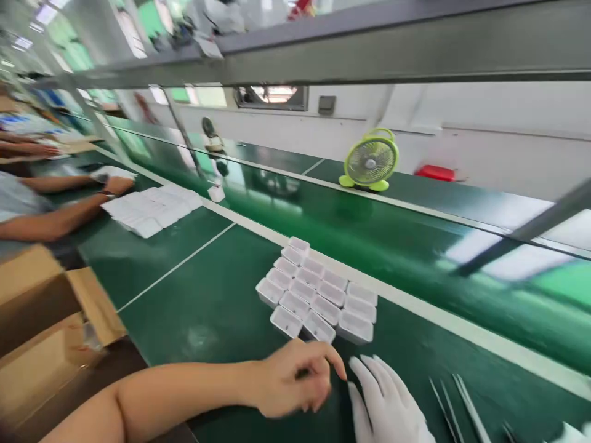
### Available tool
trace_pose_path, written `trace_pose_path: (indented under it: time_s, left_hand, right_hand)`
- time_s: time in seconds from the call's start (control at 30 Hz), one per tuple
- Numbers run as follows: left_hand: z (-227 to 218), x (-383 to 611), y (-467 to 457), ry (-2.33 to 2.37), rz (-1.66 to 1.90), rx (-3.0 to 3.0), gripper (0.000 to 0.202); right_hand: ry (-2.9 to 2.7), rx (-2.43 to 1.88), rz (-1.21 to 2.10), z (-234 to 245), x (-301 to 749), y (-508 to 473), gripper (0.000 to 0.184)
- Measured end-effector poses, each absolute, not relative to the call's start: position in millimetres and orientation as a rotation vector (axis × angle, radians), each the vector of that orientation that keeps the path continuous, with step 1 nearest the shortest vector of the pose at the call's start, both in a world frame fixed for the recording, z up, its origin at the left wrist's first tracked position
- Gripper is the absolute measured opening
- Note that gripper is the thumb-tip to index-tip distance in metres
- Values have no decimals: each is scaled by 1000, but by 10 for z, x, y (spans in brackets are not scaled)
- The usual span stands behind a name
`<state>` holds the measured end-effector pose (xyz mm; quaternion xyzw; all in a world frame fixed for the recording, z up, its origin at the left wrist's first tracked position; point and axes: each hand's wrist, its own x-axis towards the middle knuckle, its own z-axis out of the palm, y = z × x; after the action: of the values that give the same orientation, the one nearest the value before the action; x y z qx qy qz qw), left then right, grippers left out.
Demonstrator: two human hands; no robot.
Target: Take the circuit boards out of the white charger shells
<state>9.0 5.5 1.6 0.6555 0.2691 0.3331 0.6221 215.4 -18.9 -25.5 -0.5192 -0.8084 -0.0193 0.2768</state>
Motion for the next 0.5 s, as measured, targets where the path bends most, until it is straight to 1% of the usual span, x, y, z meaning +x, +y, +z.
trace_pose_path:
  time_s: [0.03, 0.07, 0.1, 0.17, 0.33, 0.5]
  left_hand:
    - [53, 89, 71, 501, 720, 1369, 67]
    - [95, 78, 95, 373, 661, 1043, 71]
    - [139, 62, 122, 283, 614, 788, 74]
    - [220, 24, 172, 173, 561, 517, 78]
    - [315, -31, 188, 46, 480, 425, 80]
    - [314, -20, 182, 24, 457, 455, 78]
  right_hand:
    - [-2184, -1447, -69, -250, 2197, -268, 27]
    - [-2216, -1485, -58, -239, 2211, -323, 28]
    - [-2245, -1513, -28, -224, 2204, -354, 31]
    - [-2283, -1551, 40, -190, 2160, -362, 36]
    - [-2318, -1610, 86, -114, 2082, -347, 36]
    - [-2326, -1627, 145, -95, 2100, -388, 40]
